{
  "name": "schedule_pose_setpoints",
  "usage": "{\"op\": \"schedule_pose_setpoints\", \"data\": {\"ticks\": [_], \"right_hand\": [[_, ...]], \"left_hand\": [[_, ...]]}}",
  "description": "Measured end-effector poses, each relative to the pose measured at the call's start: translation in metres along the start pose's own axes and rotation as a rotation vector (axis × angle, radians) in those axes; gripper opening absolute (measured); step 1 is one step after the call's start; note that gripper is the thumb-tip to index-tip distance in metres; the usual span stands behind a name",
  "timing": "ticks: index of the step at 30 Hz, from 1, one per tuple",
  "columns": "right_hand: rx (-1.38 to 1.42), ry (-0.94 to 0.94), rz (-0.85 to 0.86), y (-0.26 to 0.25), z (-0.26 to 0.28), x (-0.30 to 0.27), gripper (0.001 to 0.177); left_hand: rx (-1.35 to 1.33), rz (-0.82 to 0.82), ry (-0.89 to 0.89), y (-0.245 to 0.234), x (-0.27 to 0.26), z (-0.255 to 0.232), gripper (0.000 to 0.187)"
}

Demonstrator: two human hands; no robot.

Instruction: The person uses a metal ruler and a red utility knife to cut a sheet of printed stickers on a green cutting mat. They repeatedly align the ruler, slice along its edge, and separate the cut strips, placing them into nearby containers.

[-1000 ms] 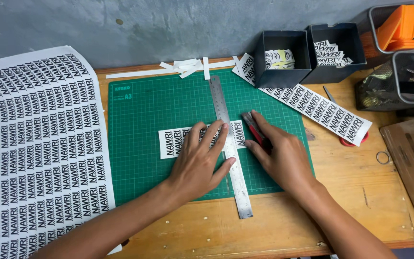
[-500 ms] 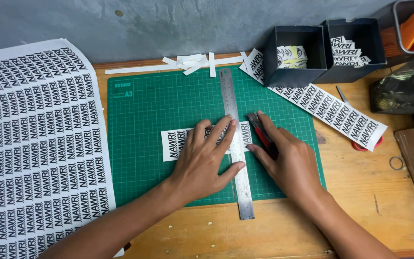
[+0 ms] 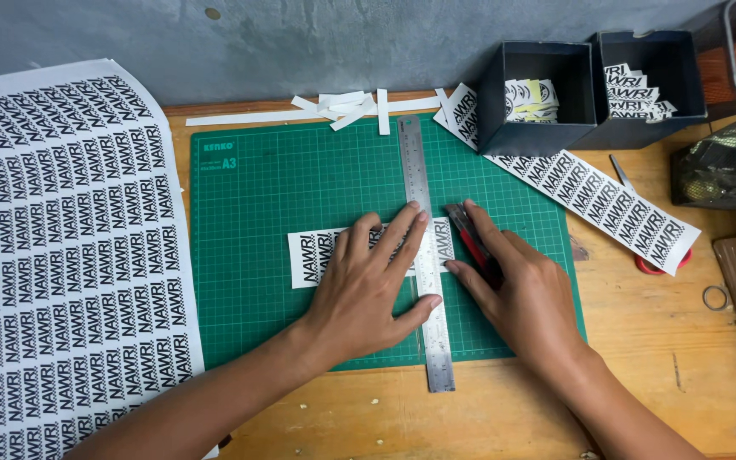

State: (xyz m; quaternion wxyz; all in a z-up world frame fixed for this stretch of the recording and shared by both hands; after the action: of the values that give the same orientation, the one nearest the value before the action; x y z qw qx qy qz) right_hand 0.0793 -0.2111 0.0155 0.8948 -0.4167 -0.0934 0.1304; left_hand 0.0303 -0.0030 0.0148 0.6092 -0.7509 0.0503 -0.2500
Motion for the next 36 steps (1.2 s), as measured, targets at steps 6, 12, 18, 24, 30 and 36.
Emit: {"op": "schedule_pose_setpoints", "data": {"ticks": [6, 12, 18, 24, 30, 36], "right_hand": [[0.011, -0.008, -0.012, -0.0023, 0.0049, 0.0005, 0.074], [0.018, 0.008, -0.014, -0.0043, 0.0078, 0.0008, 0.071], [0.024, 0.008, -0.001, -0.0052, 0.007, 0.0012, 0.071], [0.025, 0.013, 0.009, -0.0059, 0.0075, 0.0006, 0.072], [0.029, 0.016, 0.011, -0.0049, 0.0067, 0.001, 0.073], [0.063, 0.021, 0.007, -0.0046, 0.0036, 0.0023, 0.07]], "left_hand": [[-0.059, 0.006, -0.01, -0.0045, 0.0003, 0.0002, 0.089], [-0.088, 0.008, -0.004, -0.0025, -0.0003, 0.0019, 0.09], [-0.075, -0.047, 0.007, -0.0049, 0.0004, 0.0012, 0.087], [-0.062, -0.07, 0.007, -0.0046, -0.0002, 0.0009, 0.087], [-0.07, -0.079, 0.004, -0.0076, 0.0003, -0.0001, 0.086], [-0.033, -0.084, 0.004, -0.0063, -0.0012, -0.0009, 0.088]]}}
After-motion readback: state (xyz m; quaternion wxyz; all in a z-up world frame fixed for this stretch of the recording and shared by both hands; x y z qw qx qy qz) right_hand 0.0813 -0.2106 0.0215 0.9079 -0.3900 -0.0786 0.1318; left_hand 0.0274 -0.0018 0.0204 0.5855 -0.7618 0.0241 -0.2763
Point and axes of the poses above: each hand's wrist, its own x-axis towards the middle knuckle, its own y-axis out of the palm, z = x × y, the point moved 4 cm from there along x, towards the middle knuckle, and after that the axes turned 8 degrees about x, right-handed, at the moved point
